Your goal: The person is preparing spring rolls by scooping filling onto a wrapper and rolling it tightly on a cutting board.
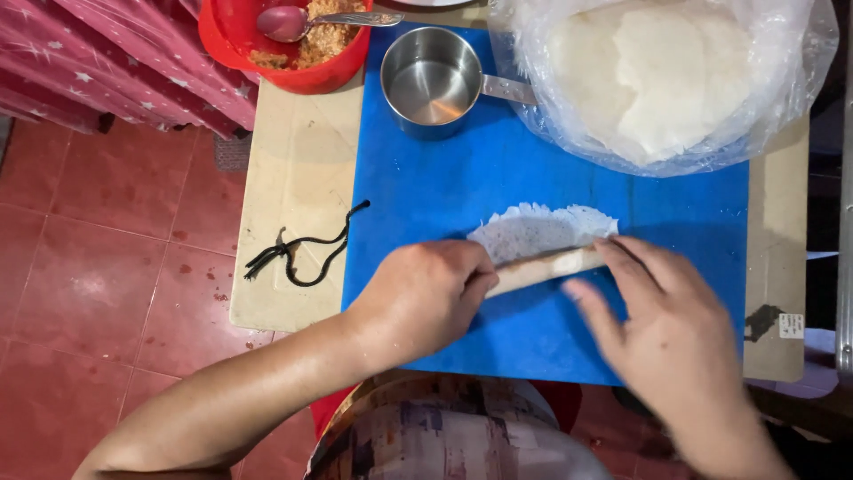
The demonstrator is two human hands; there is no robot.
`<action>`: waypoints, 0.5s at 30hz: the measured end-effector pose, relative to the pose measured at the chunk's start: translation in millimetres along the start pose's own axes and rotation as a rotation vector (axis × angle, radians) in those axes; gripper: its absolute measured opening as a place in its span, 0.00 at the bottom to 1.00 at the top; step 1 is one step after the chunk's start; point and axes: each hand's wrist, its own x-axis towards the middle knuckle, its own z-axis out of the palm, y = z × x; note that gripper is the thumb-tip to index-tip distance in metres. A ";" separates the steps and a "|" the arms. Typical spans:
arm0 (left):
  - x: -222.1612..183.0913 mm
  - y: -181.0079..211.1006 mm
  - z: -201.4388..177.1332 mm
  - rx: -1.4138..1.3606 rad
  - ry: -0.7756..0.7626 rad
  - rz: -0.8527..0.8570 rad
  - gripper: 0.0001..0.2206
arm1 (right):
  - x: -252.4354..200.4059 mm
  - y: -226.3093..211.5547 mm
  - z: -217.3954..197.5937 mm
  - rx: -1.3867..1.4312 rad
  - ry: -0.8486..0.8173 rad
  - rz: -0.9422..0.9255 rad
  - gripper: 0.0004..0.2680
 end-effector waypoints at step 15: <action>-16.7 -10.8 7.4 0.148 0.101 0.333 0.09 | -11.5 -60.3 38.5 0.068 -0.018 0.322 0.41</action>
